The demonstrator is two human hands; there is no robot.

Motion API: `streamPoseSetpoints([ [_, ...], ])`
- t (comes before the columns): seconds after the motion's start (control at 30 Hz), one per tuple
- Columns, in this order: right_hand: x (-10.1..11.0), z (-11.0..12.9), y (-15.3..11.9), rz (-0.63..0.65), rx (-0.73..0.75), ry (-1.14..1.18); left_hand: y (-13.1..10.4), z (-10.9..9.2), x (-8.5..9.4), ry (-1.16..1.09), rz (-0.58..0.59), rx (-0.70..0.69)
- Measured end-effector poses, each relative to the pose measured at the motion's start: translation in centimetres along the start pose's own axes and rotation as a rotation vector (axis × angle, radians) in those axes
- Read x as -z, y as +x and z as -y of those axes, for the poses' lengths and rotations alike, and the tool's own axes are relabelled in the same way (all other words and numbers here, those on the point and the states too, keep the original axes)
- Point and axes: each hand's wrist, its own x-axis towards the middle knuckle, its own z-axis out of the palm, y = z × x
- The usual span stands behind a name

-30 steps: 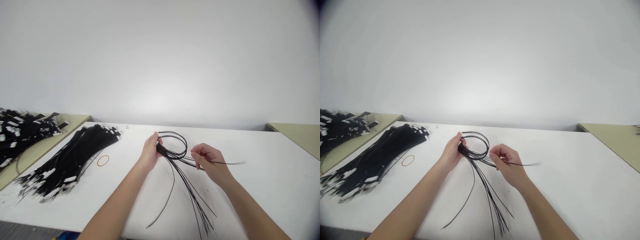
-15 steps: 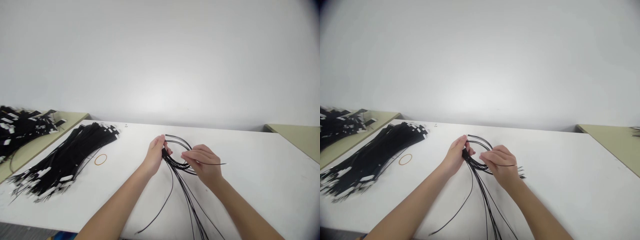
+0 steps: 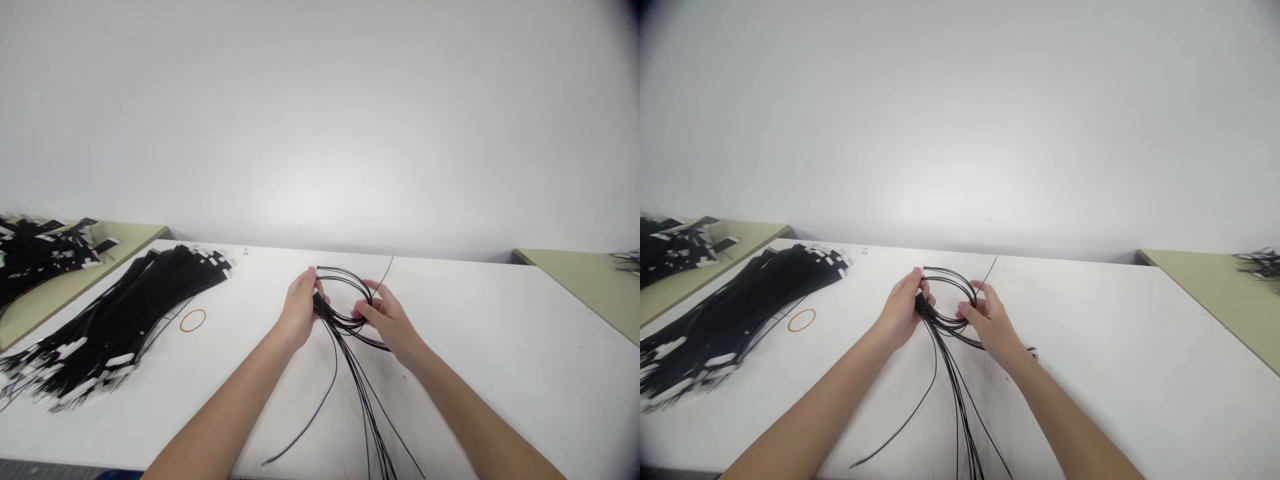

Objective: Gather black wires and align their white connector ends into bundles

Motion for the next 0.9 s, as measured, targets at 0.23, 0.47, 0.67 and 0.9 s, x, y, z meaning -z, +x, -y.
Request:
streamPoseSetpoints([
  [0.23,0.3,0.9,-0.6,0.132,-0.048,-0.089,0.9,-0.2,0.4,-0.229,-0.15,0.037],
  [0.47,2.5,0.3,0.7,-0.383,0.073,0.344,2.1,-0.9,1.4,-0.378,-0.293,0.018],
  [0.67,4.6,0.8,1.0,-0.773,0.286,0.245,1.7,-0.9,1.3,-0.316,-0.293,-0.091],
  [0.9,1.9,1.7,-1.0,-0.185,0.593,-0.415,-0.8,0.4,0.0,0.2,-0.059,-0.36],
])
